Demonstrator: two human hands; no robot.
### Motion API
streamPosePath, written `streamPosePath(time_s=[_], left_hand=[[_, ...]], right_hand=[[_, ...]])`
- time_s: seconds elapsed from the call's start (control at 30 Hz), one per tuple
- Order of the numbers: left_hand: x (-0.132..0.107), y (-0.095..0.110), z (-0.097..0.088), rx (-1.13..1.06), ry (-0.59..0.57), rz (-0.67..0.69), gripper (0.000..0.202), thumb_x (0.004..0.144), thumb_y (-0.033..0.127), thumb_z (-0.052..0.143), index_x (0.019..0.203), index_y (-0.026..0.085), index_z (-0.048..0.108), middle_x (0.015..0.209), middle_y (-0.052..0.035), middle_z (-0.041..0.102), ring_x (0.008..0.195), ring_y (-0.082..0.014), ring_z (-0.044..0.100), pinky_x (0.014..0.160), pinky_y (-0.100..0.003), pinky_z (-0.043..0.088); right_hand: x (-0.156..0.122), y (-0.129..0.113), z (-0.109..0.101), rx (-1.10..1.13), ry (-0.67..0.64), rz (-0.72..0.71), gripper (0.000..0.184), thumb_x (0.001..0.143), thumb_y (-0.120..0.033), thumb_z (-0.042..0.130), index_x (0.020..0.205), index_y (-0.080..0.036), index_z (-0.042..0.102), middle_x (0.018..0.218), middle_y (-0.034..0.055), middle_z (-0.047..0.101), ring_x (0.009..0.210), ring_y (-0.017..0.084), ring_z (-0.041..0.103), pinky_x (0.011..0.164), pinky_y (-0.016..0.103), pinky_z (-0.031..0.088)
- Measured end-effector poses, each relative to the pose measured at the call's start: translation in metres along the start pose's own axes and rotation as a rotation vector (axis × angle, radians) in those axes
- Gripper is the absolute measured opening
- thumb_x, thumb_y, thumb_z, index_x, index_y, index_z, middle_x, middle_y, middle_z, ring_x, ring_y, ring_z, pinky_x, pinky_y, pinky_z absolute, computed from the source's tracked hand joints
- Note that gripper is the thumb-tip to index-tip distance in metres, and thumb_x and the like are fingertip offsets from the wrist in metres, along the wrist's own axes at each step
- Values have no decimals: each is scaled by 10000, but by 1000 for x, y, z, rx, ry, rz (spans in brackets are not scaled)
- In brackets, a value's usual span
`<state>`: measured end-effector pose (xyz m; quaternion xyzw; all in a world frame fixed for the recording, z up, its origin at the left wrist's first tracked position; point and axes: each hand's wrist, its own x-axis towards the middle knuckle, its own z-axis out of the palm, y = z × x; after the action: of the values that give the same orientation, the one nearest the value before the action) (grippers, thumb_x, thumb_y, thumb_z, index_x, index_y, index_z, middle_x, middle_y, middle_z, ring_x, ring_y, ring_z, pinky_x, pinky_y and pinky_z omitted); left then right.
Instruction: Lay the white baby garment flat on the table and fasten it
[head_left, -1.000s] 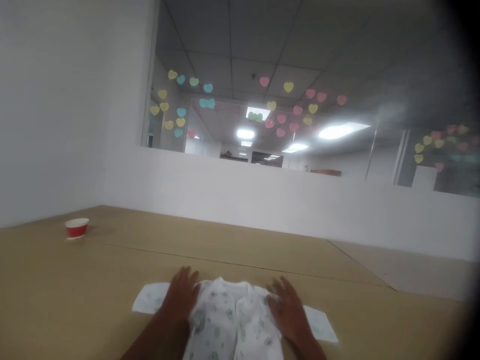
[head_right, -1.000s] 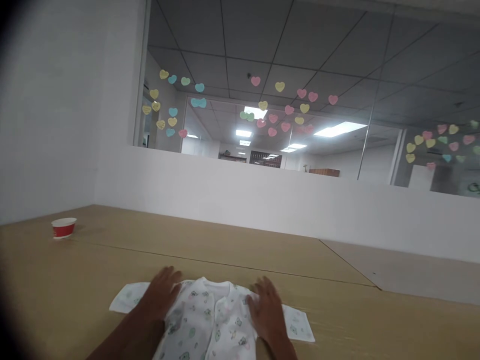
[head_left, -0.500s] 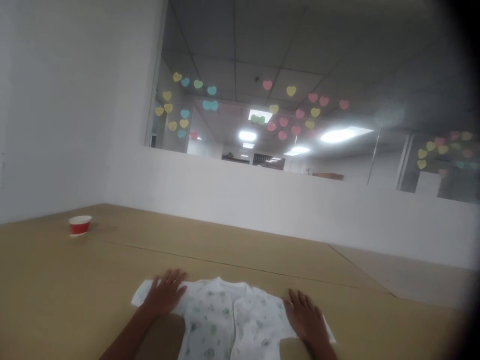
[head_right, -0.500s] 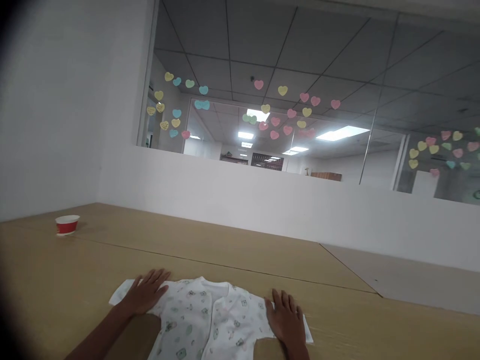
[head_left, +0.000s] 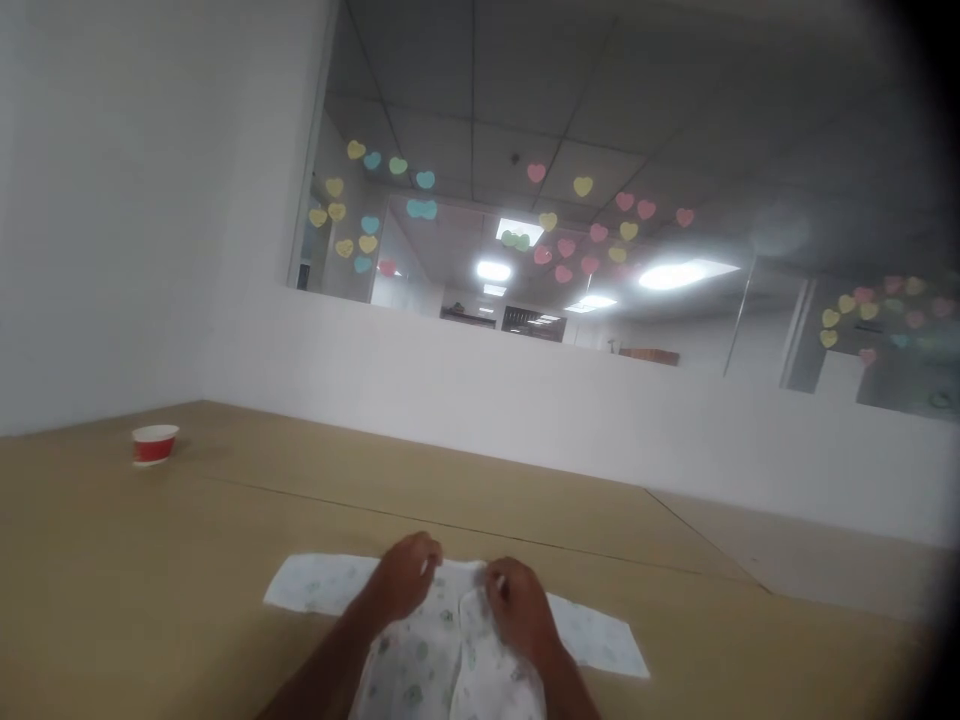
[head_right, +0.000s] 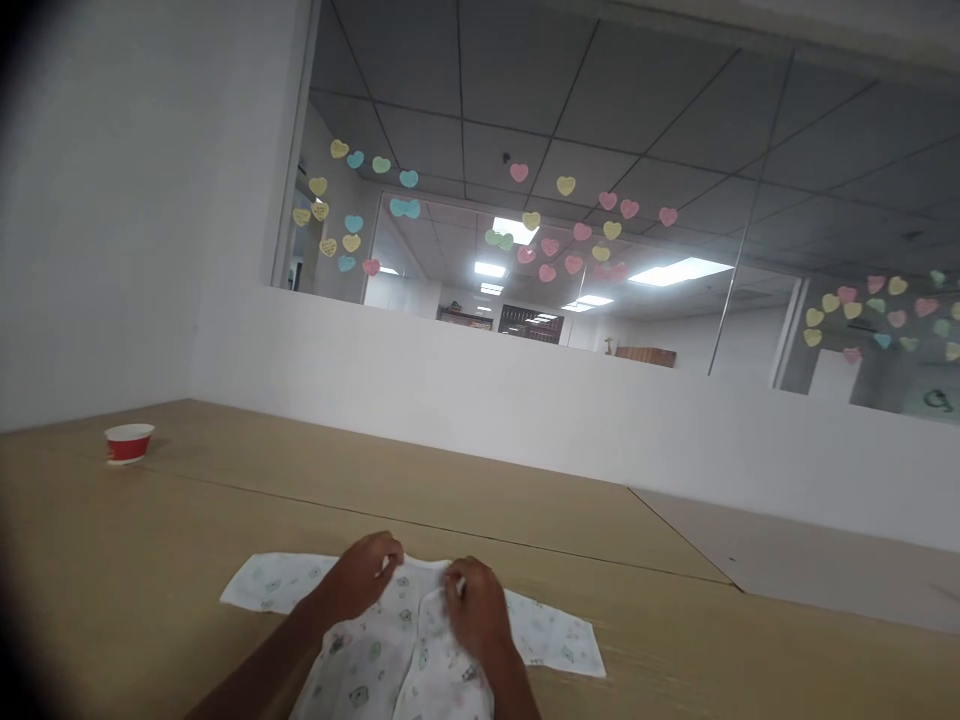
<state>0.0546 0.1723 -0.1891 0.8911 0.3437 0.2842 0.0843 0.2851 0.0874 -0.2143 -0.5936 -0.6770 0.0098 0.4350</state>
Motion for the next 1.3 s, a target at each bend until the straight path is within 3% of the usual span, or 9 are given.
streamPosePath(time_s=[0.07,0.13,0.23,0.4,0.7,0.87,0.97,1.13,1.3], left_hand=[[10,25,16,-12,-61,-59,269,893,109,418,988,130,669,1033,-117,653,1007,-258,608,937,-401,486],[13,31,34,7,-109,-78,286,899,94,414,1048,107,658,1129,-156,626,1098,-289,584,985,-430,464],[8,15,60,-6,-100,-77,313,916,73,374,1059,116,649,1248,-175,575,1240,-290,508,1091,-433,387],[5,-13,81,-78,-8,6,290,809,18,400,980,131,606,1058,-115,595,1036,-242,568,952,-392,454],[12,-14,82,-214,137,92,242,860,142,370,901,161,608,911,-95,634,893,-242,578,839,-386,441],[20,9,64,-693,114,-49,146,788,277,536,793,148,604,749,-70,634,723,-202,593,678,-297,461],[22,15,61,-902,90,-116,257,724,380,666,751,130,612,764,-86,652,728,-193,608,679,-280,467],[20,12,70,-1127,6,-273,522,602,587,791,717,119,590,649,-41,586,563,-125,506,539,-239,396],[22,9,74,-1203,-27,-319,605,497,613,860,705,113,591,590,-7,554,511,-92,466,521,-219,371]], right_hand=[[6,-18,23,42,-58,-59,248,847,-161,446,802,-193,689,850,55,689,833,207,639,807,308,469],[6,-20,43,54,-7,-87,250,822,-117,433,818,-181,675,862,66,682,849,216,634,814,316,472],[-2,-3,58,116,22,-117,277,781,-70,431,891,-176,663,906,65,667,864,203,628,820,303,489],[-9,8,50,130,-53,-153,366,704,2,424,928,-168,659,960,60,647,936,197,614,893,314,478],[-2,-5,42,180,18,-119,249,790,-49,443,858,-170,649,921,68,592,872,194,594,816,309,476],[3,-11,35,240,96,-77,237,939,-204,430,928,-184,665,943,68,591,878,184,585,812,292,458],[4,-14,34,229,95,-47,223,942,-232,444,922,-190,662,925,57,616,871,182,585,800,283,436],[2,-12,39,245,59,-1,202,926,-273,462,888,-181,638,879,50,646,827,189,581,760,275,425],[3,-9,43,265,24,31,111,861,-245,509,835,-174,591,774,18,626,708,158,556,667,242,402]])
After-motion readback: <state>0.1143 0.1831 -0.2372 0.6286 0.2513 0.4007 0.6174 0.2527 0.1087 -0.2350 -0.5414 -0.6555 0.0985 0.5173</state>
